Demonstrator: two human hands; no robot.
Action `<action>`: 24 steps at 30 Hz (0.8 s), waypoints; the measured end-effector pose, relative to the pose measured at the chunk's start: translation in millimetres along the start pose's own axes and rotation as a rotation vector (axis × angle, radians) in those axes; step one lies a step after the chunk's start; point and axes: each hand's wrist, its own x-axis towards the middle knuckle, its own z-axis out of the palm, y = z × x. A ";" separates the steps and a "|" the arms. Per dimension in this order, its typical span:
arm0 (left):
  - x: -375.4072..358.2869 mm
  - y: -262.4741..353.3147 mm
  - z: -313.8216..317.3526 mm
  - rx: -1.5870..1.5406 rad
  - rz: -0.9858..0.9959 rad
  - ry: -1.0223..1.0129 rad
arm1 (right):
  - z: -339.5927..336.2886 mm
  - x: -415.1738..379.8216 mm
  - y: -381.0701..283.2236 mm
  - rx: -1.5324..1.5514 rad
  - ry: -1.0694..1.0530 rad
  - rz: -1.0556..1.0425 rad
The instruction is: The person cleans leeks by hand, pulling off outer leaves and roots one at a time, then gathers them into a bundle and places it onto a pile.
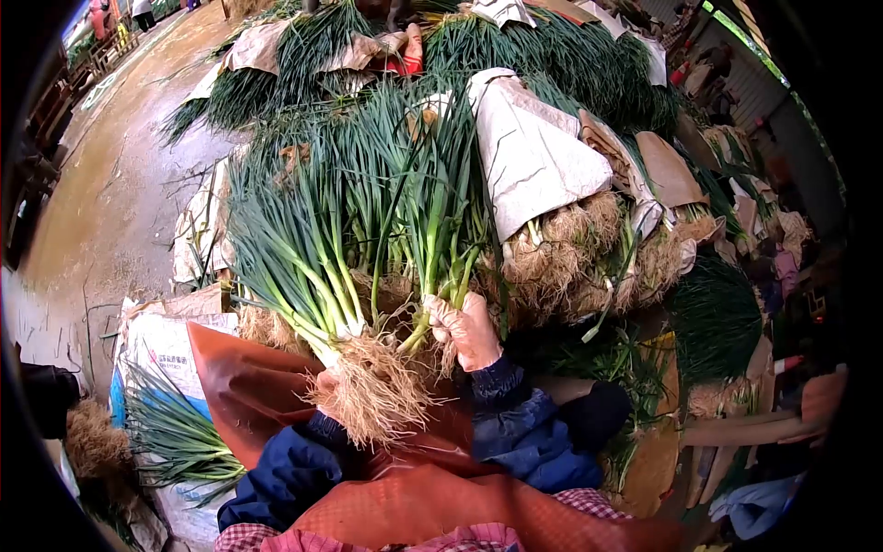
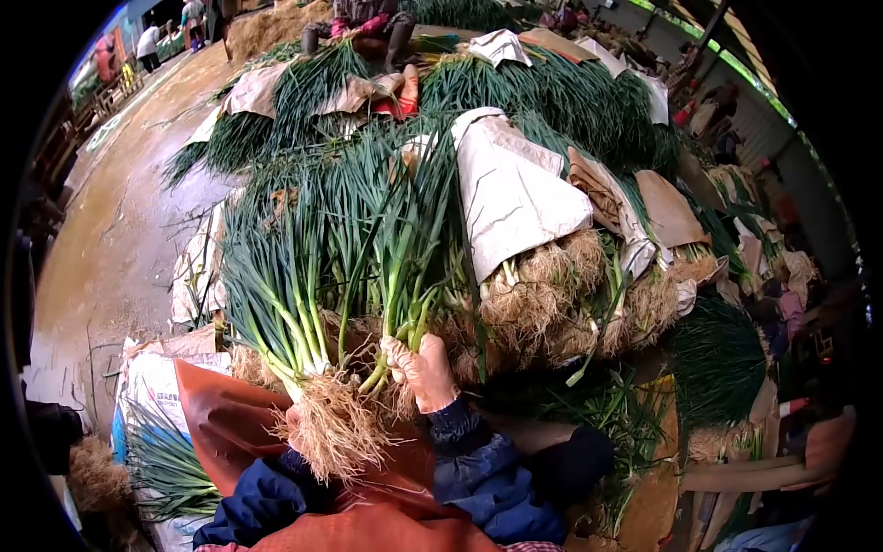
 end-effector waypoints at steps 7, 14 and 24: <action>-10.9 9.3 -32.4 0.020 -0.296 0.194 | -23.3 32.3 46.3 0.045 -0.041 0.265; -6.2 8.6 -25.1 -0.026 -0.217 0.249 | -13.2 48.0 50.7 -0.048 0.182 0.053; -3.8 3.7 -22.5 -0.053 -0.244 0.356 | -40.3 82.7 101.9 -0.511 0.435 -0.441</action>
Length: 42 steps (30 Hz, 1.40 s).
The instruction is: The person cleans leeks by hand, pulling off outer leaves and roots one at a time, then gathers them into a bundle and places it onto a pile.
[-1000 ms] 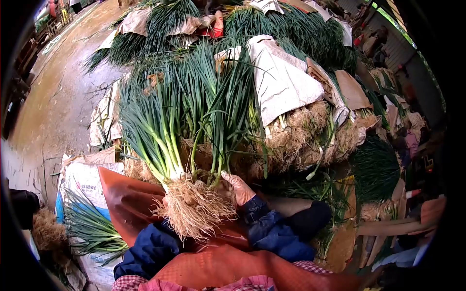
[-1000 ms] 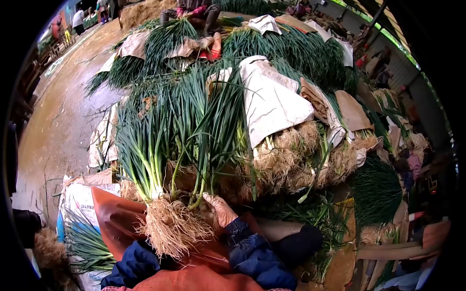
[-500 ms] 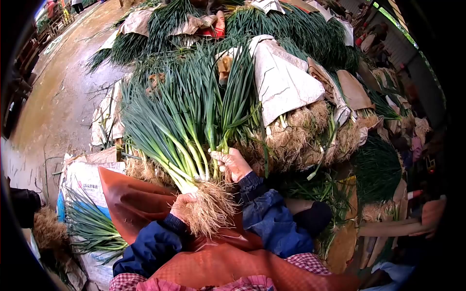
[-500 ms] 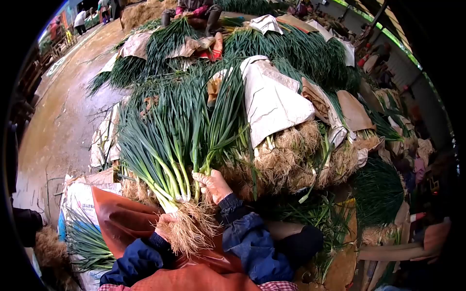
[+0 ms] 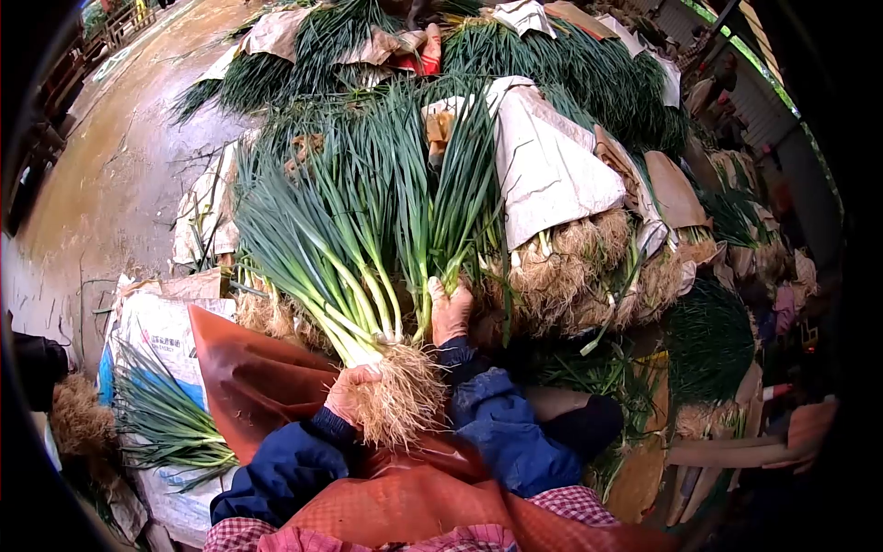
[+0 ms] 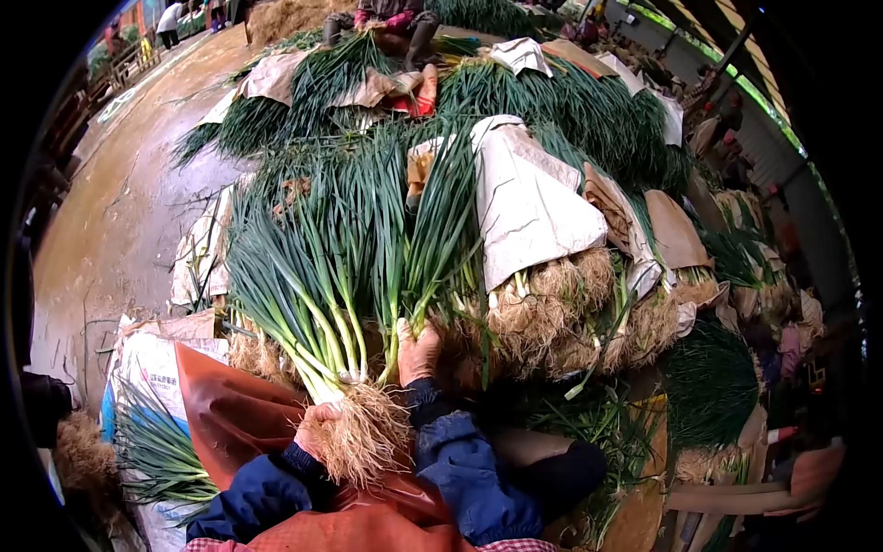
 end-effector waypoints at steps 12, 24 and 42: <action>17.5 -1.4 -21.5 0.114 0.147 0.011 | -41.4 -57.8 -79.1 0.530 -0.390 0.467; -2.3 6.7 -1.1 0.110 0.182 -0.209 | -35.4 -40.9 -63.3 0.522 -0.556 0.583; -6.4 20.1 -24.1 0.075 0.135 -0.285 | -53.9 -28.0 -79.2 0.479 -0.413 0.521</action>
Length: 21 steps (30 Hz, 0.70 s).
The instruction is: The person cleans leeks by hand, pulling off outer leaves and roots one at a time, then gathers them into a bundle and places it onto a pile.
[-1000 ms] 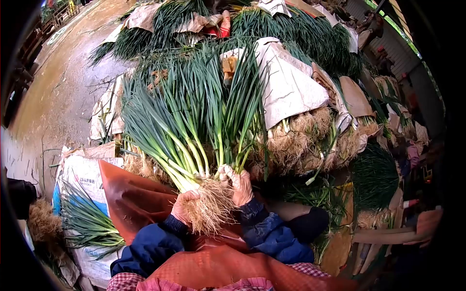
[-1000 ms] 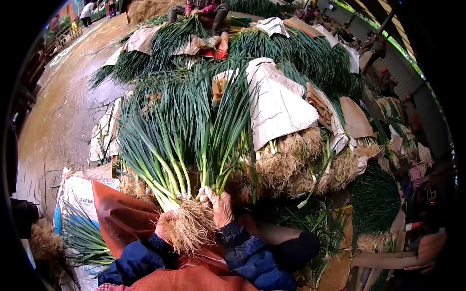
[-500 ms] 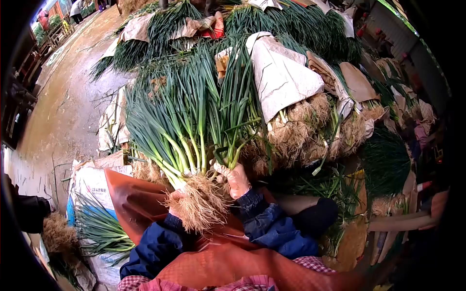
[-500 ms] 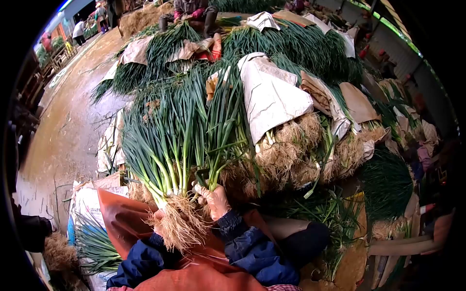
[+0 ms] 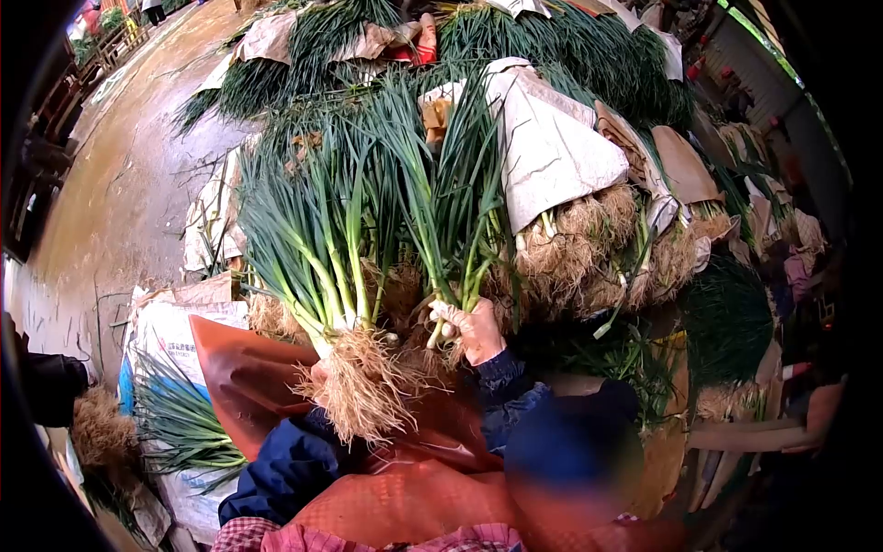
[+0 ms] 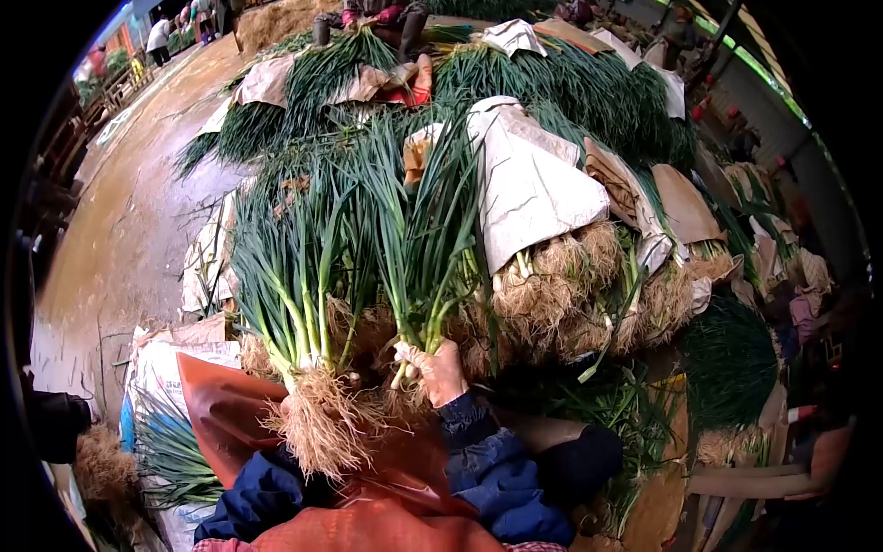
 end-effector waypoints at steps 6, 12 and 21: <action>3.4 -3.4 -5.7 -0.010 -0.023 -0.007 | 14.1 26.2 79.4 -0.795 0.231 -0.449; 6.1 -7.0 -8.5 -0.039 -0.050 -0.025 | 16.3 -48.4 33.5 0.139 0.063 0.005; 9.4 -9.8 -6.3 -0.052 -0.059 -0.054 | -4.6 -67.9 -4.3 0.384 -0.209 -0.060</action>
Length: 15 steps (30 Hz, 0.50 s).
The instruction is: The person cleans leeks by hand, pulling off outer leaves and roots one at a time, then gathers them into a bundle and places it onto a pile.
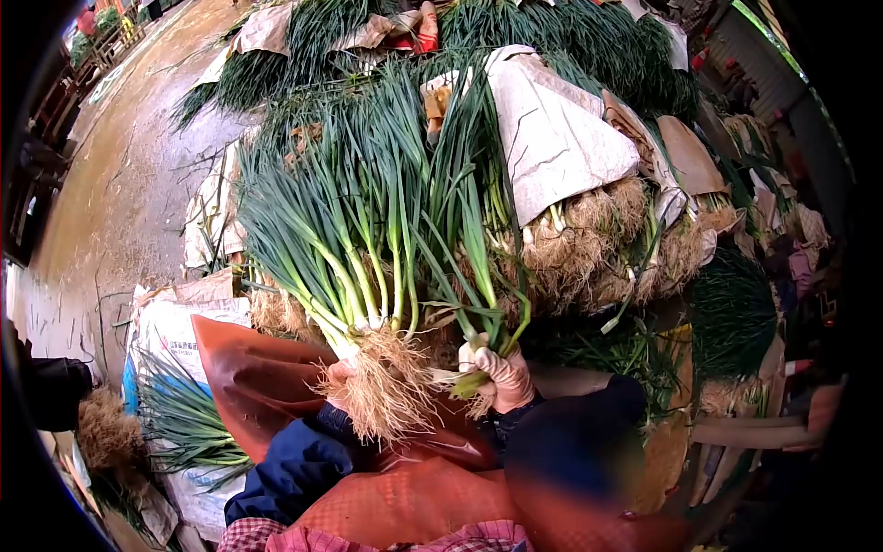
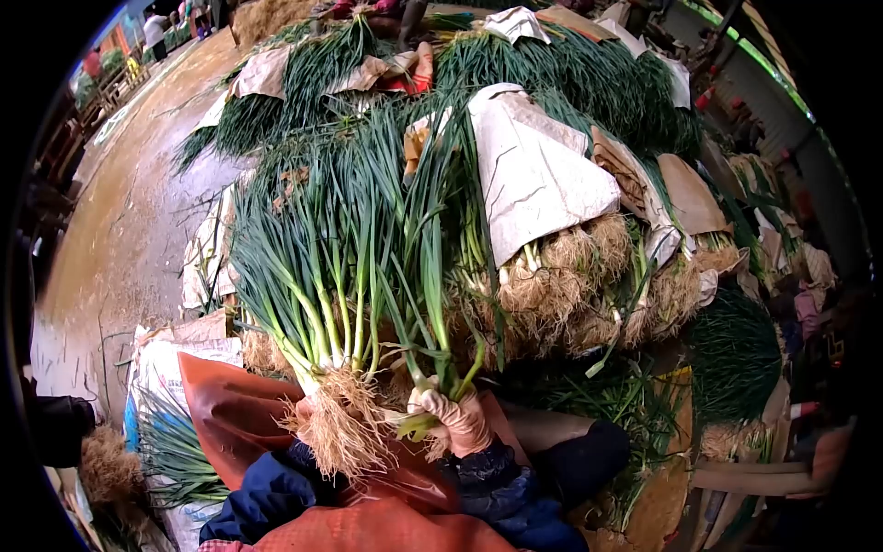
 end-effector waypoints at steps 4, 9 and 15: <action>5.3 0.0 8.8 0.030 0.042 0.030 | -21.0 -3.0 -40.4 -0.190 0.269 -0.172; -1.4 5.3 21.4 0.061 0.085 0.064 | -24.8 42.1 24.5 -0.520 0.109 0.229; -7.9 8.1 25.0 0.071 0.110 0.112 | 11.5 76.7 64.1 -0.234 0.099 0.090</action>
